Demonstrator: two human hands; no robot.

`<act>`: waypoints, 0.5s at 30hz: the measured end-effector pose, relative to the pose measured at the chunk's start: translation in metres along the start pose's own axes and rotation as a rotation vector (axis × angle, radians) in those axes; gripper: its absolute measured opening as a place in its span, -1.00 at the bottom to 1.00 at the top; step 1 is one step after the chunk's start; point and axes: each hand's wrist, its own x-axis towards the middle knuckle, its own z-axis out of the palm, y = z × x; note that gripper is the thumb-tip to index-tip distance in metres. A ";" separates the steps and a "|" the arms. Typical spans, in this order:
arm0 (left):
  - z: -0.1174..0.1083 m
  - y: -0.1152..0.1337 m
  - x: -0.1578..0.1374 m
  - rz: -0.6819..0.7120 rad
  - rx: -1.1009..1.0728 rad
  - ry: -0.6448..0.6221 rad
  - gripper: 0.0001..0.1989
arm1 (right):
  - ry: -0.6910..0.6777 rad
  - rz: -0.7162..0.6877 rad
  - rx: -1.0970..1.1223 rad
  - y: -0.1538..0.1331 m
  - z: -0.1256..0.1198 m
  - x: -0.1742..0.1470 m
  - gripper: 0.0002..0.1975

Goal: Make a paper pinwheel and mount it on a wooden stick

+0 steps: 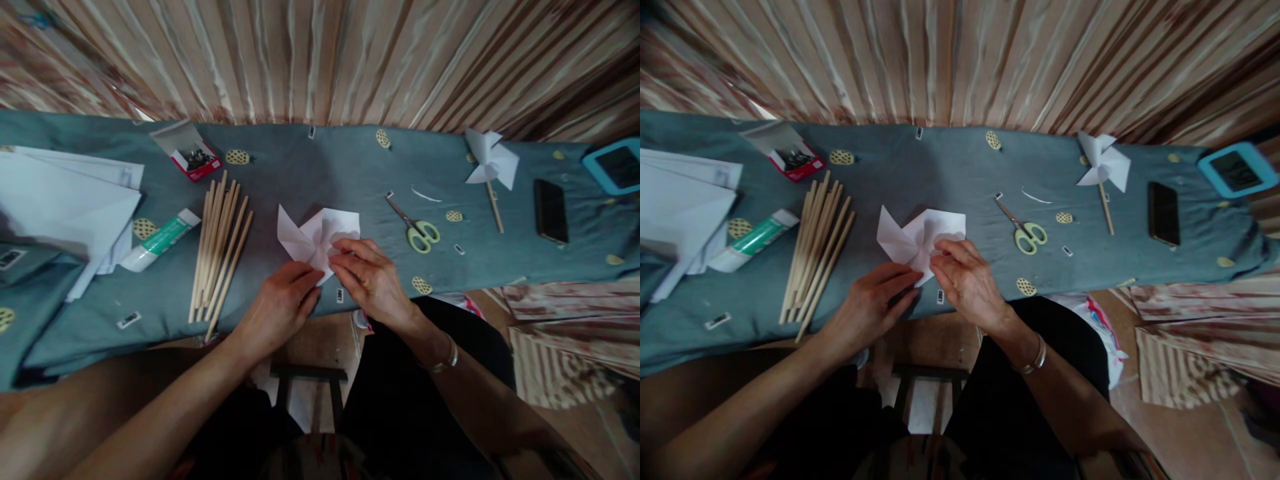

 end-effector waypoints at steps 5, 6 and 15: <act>0.001 0.000 0.000 -0.011 0.012 -0.002 -0.82 | -0.013 -0.005 0.002 0.000 0.000 0.000 -0.78; 0.001 0.000 0.000 -0.014 0.010 -0.003 -0.82 | -0.020 0.001 0.003 0.000 0.000 0.000 -0.77; -0.002 0.001 0.001 -0.077 -0.035 -0.040 -0.81 | -0.051 0.025 -0.009 -0.002 -0.001 0.001 -0.77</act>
